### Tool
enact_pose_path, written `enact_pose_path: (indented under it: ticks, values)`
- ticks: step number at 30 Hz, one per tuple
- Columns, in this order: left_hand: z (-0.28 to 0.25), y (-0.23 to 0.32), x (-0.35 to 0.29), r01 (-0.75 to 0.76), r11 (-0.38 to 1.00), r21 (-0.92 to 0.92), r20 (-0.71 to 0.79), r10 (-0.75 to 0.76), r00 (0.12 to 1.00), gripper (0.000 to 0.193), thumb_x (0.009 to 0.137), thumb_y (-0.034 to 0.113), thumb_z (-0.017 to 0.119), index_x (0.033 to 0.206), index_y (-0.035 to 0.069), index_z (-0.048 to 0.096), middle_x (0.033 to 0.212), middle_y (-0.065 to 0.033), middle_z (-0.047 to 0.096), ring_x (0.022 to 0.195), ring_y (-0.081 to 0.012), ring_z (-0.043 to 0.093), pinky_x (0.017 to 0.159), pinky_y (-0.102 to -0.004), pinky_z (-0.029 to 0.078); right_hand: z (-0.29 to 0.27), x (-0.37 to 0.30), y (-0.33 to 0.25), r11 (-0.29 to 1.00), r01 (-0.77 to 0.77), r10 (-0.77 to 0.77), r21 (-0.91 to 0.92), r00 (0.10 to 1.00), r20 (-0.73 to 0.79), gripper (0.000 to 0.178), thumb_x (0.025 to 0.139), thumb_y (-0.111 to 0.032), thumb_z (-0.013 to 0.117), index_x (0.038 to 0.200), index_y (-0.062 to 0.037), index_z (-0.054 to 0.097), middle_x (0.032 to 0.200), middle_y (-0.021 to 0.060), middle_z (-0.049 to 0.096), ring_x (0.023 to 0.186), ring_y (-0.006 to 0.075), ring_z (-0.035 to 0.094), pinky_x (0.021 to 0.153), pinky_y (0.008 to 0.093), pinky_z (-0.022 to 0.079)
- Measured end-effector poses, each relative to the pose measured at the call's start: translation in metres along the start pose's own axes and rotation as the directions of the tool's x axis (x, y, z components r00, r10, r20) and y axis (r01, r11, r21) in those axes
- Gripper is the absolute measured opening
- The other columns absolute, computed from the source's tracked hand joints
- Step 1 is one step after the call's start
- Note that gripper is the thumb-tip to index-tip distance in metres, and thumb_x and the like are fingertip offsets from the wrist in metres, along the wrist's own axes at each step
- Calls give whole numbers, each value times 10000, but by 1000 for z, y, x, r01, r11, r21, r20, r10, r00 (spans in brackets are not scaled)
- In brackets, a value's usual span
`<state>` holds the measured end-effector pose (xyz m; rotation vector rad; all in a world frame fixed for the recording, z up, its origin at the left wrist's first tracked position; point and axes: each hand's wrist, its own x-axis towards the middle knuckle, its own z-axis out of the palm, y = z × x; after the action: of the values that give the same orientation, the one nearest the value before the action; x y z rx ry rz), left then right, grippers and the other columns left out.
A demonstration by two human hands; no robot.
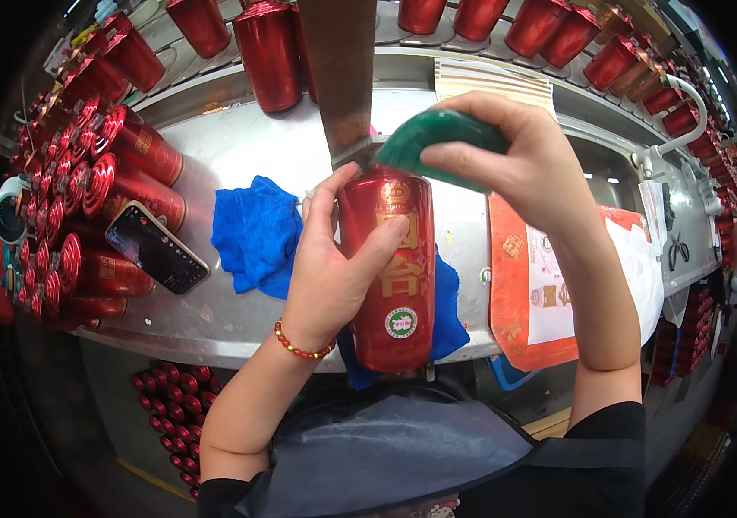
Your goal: The person picks red cylindrical containers from a floor pile, places them on a metal table, and applies a gold label to each container. They smooth the label with a green tool and wipe the surface with a blue cloth. The person repeats this process for several containers.
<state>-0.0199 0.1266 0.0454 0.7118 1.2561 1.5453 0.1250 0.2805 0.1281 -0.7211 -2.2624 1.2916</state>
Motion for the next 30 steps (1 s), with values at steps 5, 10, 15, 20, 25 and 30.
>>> enact_pose_path:
  ticks: [5,10,15,20,25,30]
  values:
    - [1,5,0,20,1000,7,15,-20,1000,776,906,252,787,1486,-17,347,1368,-156,507,1248,-215,567,1021,-337,504,6,-6,4,999,-8,7,49,999,32,282,859,-110,801,1107,1,723,958,24,716,873,85,657,780,235,536]
    - [0,5,0,27,999,26,3,-27,1000,774,909,256,782,1489,-16,348,1378,-155,495,1263,-223,560,1019,-352,511,-7,-2,1,991,-57,54,118,998,25,291,867,-131,810,1110,1,720,960,26,718,879,82,667,788,230,551]
    - [0,6,0,26,1000,7,-13,-26,1000,790,905,257,788,1495,-20,341,1413,-155,406,1278,-247,551,1006,-366,544,-21,-4,15,993,-57,62,100,997,-51,335,870,-149,811,1154,-10,700,996,32,713,912,90,668,823,235,549]
    - [-2,13,1,-7,1000,9,-4,7,1000,746,916,213,780,1491,-16,364,1432,-151,347,1307,-265,526,973,-361,584,-25,-11,21,971,-166,165,170,986,20,340,874,-158,807,1157,-7,695,1003,38,712,925,101,671,839,249,552]
    - [-3,13,2,-40,999,9,-6,41,999,693,926,152,761,1487,-3,386,1427,-140,353,1319,-265,515,956,-346,599,-20,-21,24,958,-208,203,197,978,45,347,861,-150,819,1152,-7,695,1030,47,715,942,111,675,862,262,553]
    - [-1,16,1,-25,1000,-4,4,25,1000,684,929,134,754,1490,6,385,1419,-142,381,1324,-254,509,913,-340,620,-17,-30,25,941,-238,237,239,971,33,351,856,-128,821,1151,4,685,1036,48,715,938,106,674,853,256,555]
